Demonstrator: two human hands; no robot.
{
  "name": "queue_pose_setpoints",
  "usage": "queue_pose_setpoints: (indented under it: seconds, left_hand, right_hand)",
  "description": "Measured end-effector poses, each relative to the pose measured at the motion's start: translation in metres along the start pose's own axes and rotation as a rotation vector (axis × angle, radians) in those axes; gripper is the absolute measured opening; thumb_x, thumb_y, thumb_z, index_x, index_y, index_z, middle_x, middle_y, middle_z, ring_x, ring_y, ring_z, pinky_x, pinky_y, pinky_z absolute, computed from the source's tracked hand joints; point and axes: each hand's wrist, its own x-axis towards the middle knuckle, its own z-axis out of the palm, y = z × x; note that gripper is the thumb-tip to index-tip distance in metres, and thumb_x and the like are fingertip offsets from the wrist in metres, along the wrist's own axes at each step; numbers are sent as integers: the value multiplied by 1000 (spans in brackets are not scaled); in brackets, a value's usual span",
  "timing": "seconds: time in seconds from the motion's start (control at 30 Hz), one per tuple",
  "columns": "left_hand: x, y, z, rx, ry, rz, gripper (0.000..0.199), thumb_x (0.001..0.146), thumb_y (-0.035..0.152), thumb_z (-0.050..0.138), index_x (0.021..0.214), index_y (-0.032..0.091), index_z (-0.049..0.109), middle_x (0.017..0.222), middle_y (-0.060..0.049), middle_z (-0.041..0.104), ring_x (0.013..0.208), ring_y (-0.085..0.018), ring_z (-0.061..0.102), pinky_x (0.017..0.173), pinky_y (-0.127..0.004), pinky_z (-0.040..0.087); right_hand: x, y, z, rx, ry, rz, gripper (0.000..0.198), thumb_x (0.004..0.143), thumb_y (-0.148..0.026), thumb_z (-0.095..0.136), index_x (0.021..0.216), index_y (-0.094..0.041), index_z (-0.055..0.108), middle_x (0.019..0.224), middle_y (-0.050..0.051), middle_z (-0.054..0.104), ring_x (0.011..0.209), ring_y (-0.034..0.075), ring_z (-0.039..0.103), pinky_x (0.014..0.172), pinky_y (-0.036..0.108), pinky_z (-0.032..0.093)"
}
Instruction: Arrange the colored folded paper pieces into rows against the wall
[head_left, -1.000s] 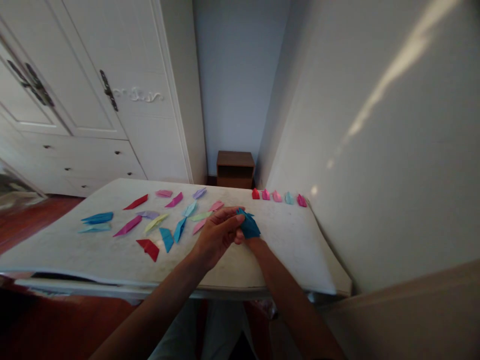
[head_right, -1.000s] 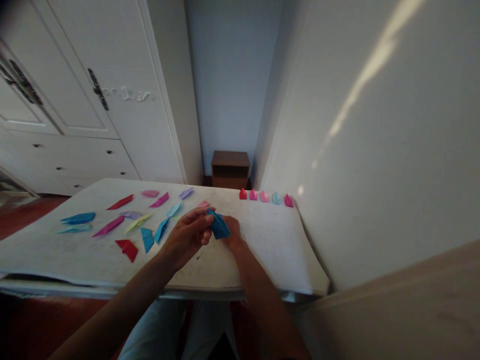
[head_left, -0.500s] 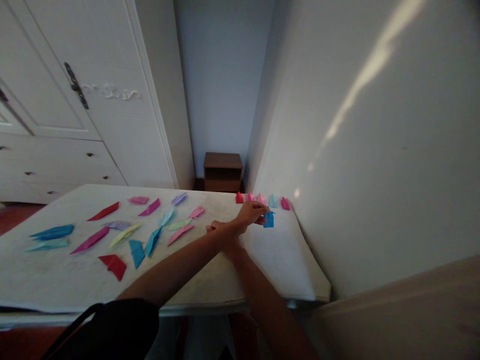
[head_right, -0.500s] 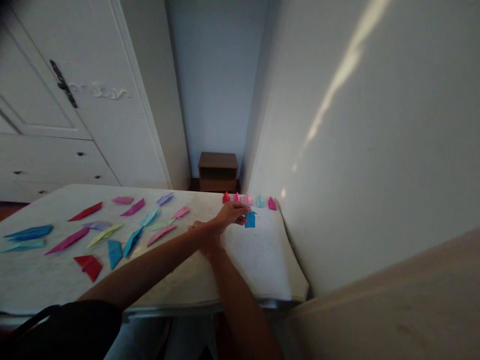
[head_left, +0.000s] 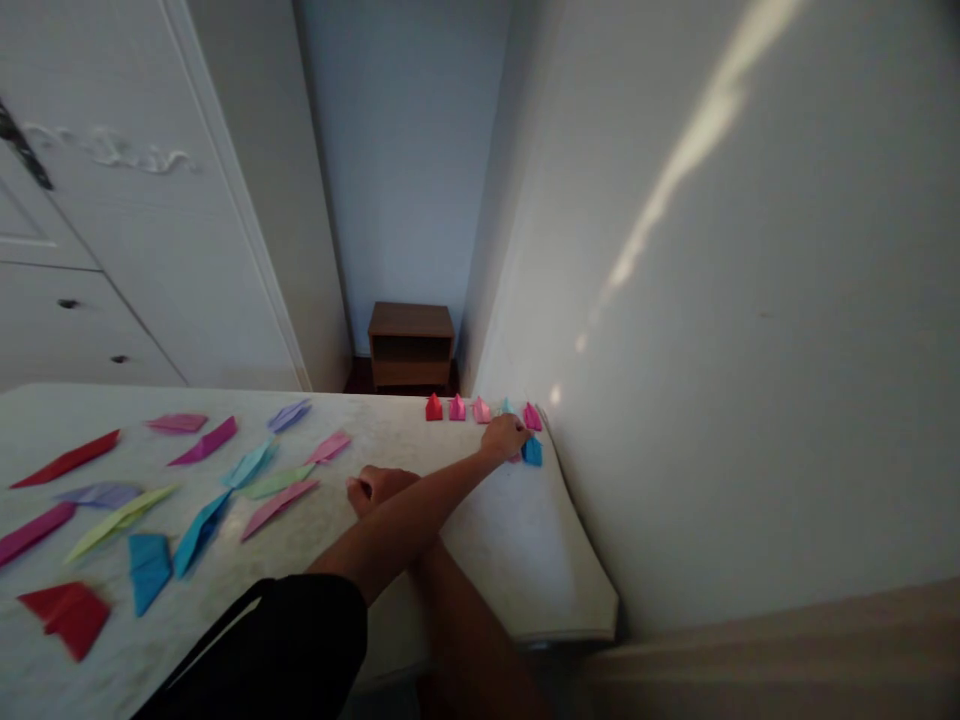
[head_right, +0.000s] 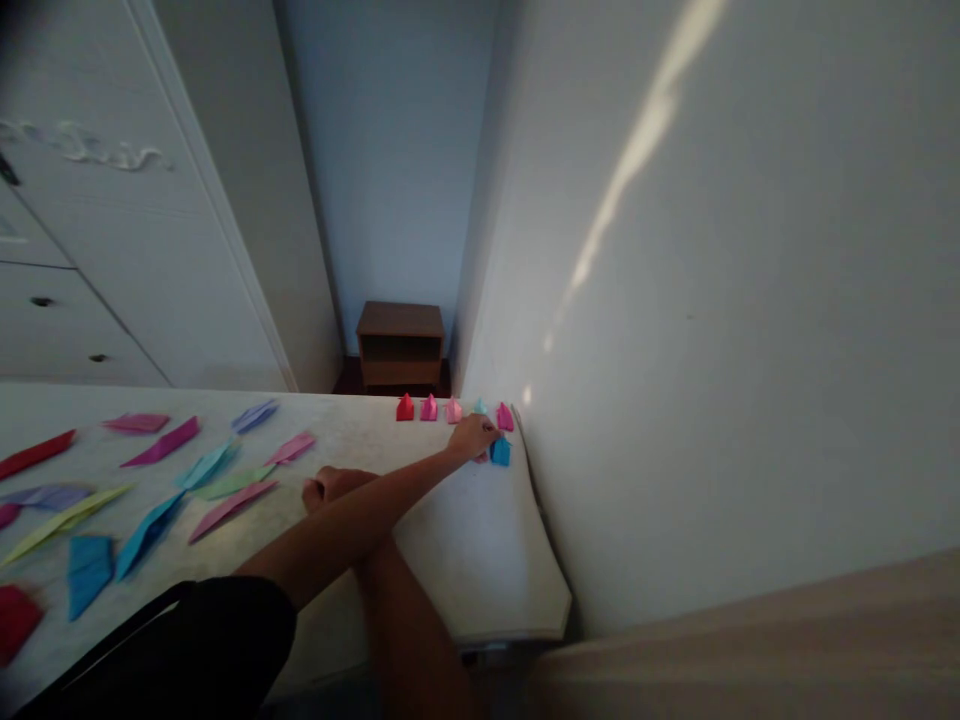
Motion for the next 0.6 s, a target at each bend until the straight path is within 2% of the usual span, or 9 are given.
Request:
queue_pose_setpoints:
  seconds: [0.13, 0.23, 0.4, 0.6]
  left_hand:
    - [-14, 1, -3, 156, 46, 100, 48, 86, 51, 57, 114, 13, 65, 93, -12, 71, 85, -23, 68, 77, -31, 51]
    - [-26, -2, -4, 282, 6, 237, 51, 77, 51, 68, 119, 22, 64, 112, -12, 65, 101, -27, 64, 85, -33, 49]
    - [-29, -6, -1, 460, -59, 342, 37, 83, 47, 62, 114, 26, 67, 114, -11, 61, 100, -29, 63, 81, -36, 49]
    - [-27, -2, 11, 569, -33, 374, 38, 91, 51, 48, 113, 25, 65, 119, -12, 57, 99, -29, 63, 79, -39, 50]
  right_hand:
    - [2, -1, 8, -110, 46, -115, 25, 93, -40, 42, 93, -22, 60, 93, 2, 68, 78, 17, 60, 61, 27, 37]
    - [2, -3, 11, -174, 68, -142, 22, 92, -37, 45, 94, -20, 59, 92, 4, 68, 78, 18, 62, 62, 28, 40]
    - [2, -5, 11, -188, 74, -149, 22, 92, -36, 45, 93, -19, 59, 91, 4, 68, 77, 19, 63, 62, 29, 44]
    - [2, -5, 10, -202, 65, -125, 22, 92, -37, 46, 94, -20, 61, 92, 3, 69, 79, 18, 64, 62, 29, 46]
